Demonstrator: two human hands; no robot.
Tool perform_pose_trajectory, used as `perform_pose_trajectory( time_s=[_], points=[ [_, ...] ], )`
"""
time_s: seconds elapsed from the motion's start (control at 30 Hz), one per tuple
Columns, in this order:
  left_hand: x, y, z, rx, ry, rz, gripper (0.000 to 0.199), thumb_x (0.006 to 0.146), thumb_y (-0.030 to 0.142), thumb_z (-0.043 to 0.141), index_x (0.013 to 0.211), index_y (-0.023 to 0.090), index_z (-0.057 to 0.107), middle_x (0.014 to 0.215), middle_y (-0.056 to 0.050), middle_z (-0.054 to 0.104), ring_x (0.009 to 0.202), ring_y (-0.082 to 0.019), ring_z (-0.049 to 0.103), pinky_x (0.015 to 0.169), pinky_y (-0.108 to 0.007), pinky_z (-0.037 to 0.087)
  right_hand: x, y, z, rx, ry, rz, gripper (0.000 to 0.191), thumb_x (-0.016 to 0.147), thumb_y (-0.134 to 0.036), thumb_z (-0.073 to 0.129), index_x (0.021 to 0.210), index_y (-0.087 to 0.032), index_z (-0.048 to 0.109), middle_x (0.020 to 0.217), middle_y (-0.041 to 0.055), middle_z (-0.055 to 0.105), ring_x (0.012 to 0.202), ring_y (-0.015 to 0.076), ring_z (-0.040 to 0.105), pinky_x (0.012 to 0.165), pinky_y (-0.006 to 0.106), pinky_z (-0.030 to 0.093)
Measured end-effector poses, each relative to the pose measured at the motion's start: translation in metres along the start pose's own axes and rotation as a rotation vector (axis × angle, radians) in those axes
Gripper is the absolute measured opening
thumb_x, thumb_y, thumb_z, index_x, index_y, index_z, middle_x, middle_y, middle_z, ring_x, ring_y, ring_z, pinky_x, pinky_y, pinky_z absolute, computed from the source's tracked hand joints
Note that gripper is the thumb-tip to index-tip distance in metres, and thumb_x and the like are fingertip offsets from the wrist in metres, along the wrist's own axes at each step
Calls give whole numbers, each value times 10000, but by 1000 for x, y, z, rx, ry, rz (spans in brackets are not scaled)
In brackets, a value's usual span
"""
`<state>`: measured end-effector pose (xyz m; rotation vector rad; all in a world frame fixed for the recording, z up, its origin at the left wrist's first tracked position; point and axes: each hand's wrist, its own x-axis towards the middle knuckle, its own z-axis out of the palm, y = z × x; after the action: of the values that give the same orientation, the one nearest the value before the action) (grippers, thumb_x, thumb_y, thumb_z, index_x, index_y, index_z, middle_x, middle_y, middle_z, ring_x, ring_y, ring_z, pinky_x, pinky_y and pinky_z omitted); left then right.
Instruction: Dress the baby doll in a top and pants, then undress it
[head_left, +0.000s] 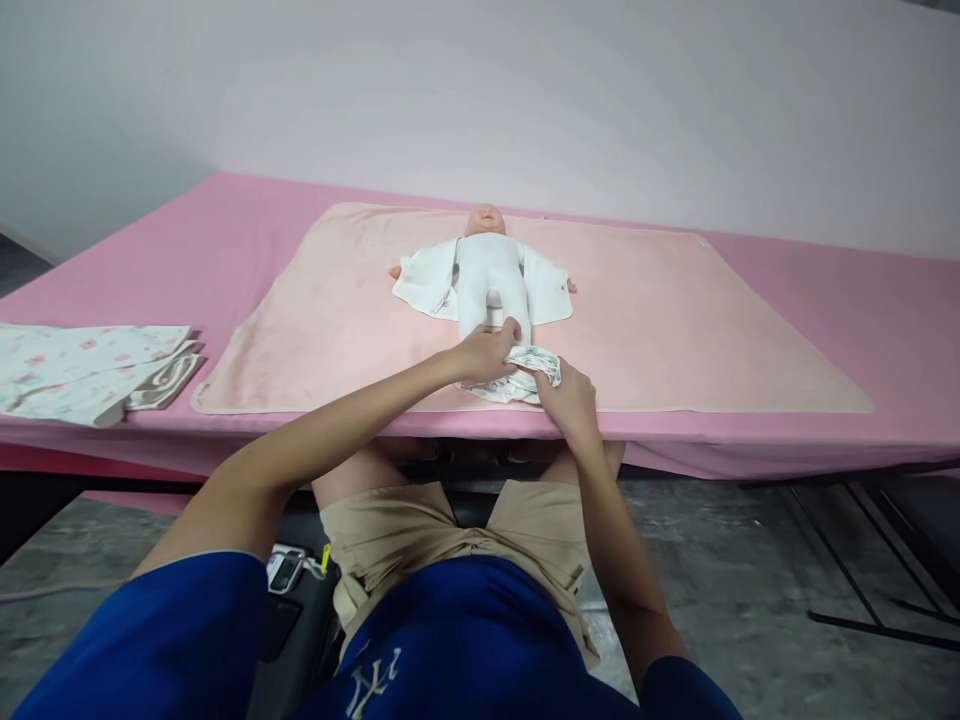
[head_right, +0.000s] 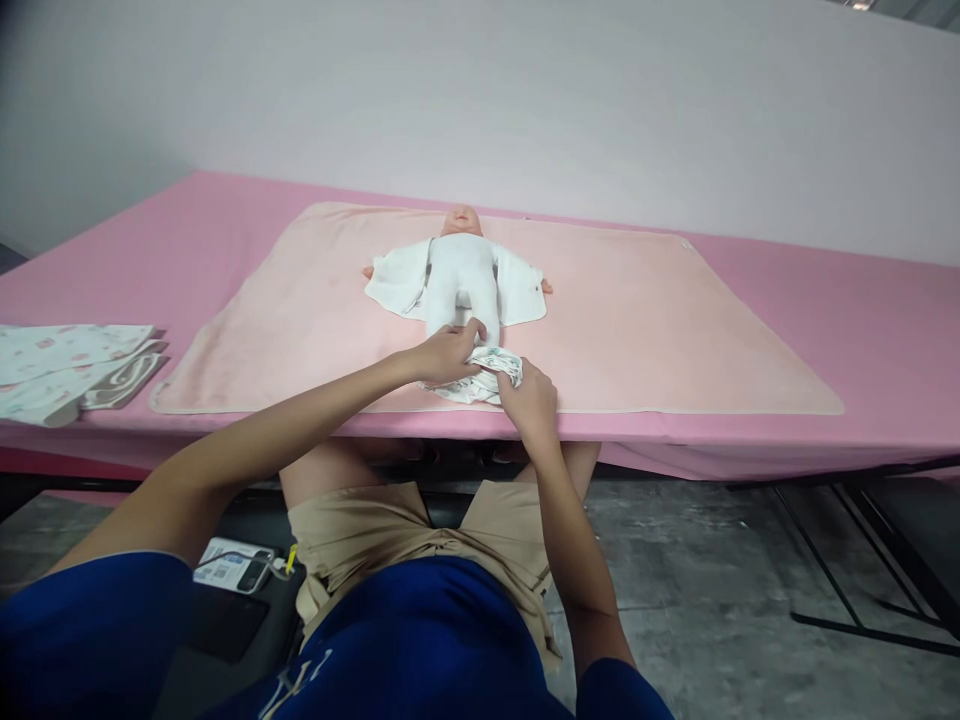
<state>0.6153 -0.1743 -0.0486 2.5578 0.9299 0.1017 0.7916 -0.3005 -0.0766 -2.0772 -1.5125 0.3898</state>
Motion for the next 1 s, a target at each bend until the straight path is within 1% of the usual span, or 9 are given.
perform_pose_trajectory(
  time_s=[0.17, 0.27, 0.37, 0.47, 0.57, 0.67, 0.73, 0.9, 1.0],
  points=[
    [0, -9, 3, -96, 33, -8, 520, 871, 376, 706, 1267, 225, 406, 894, -27, 680, 1123, -372, 740, 1184, -490, 434, 13, 8, -8, 172, -134, 9, 451, 1019, -461, 617, 1313, -190, 825, 1331, 159, 831, 1254, 405, 744, 1096, 520, 555],
    [-3, -17, 5, -218, 117, -26, 558, 821, 418, 740, 1245, 241, 423, 1057, -68, 691, 1147, -381, 717, 1061, -475, 508, 21, 14, -8, 435, -251, -24, 456, 978, -435, 690, 1349, -199, 812, 1382, 120, 825, 1303, 373, 740, 1154, 513, 555],
    [-9, -23, 6, -386, 189, -15, 543, 814, 426, 735, 1224, 242, 431, 1178, -92, 682, 1097, -333, 711, 909, -410, 530, 25, 16, -5, 701, -351, -53, 540, 935, -515, 796, 1382, -213, 789, 1423, 97, 812, 1363, 359, 721, 1175, 489, 566],
    [-13, -27, 9, -568, 214, 19, 529, 832, 427, 731, 1214, 247, 411, 1077, -54, 686, 941, -256, 686, 800, -356, 503, 29, 16, -2, 808, -311, -98, 656, 883, -604, 868, 1408, -225, 765, 1451, 95, 795, 1374, 357, 707, 1178, 482, 566],
    [-14, -31, 10, -656, 263, 86, 531, 836, 391, 726, 1242, 244, 417, 1024, -28, 690, 902, -227, 673, 779, -331, 493, 39, 18, 1, 757, -222, -189, 601, 879, -593, 854, 1350, -227, 773, 1369, 83, 812, 1248, 328, 727, 1076, 442, 591],
    [-15, -36, 9, -560, 322, 139, 488, 847, 318, 664, 1286, 229, 470, 1070, -39, 713, 941, -235, 685, 816, -336, 493, 54, 22, 1, 670, -154, -250, 427, 847, -520, 816, 1132, -205, 781, 1084, 53, 813, 999, 270, 704, 886, 379, 577],
    [-16, -40, 6, -462, 350, 147, 461, 859, 291, 625, 1298, 217, 508, 1110, -56, 730, 957, -253, 692, 840, -356, 491, 64, 24, -1, 631, -147, -296, 356, 831, -466, 787, 1067, -200, 767, 996, 32, 781, 942, 248, 673, 848, 358, 544],
    [-18, -48, -1, -187, 395, 153, 300, 938, 326, 636, 1207, 194, 611, 1161, -118, 757, 1127, -340, 681, 1053, -472, 458, 86, 23, -10, 621, -316, -315, 386, 843, -482, 832, 1113, -217, 759, 1070, 40, 781, 1009, 263, 679, 905, 372, 531],
    [-22, -55, -7, -174, 365, 160, 350, 993, 485, 688, 1177, 189, 658, 1140, -125, 751, 1130, -352, 665, 1058, -492, 454, 95, 20, -21, 607, -454, -305, 433, 816, -529, 909, 1075, -234, 726, 1078, 37, 758, 1044, 270, 678, 919, 374, 538]
  ],
)
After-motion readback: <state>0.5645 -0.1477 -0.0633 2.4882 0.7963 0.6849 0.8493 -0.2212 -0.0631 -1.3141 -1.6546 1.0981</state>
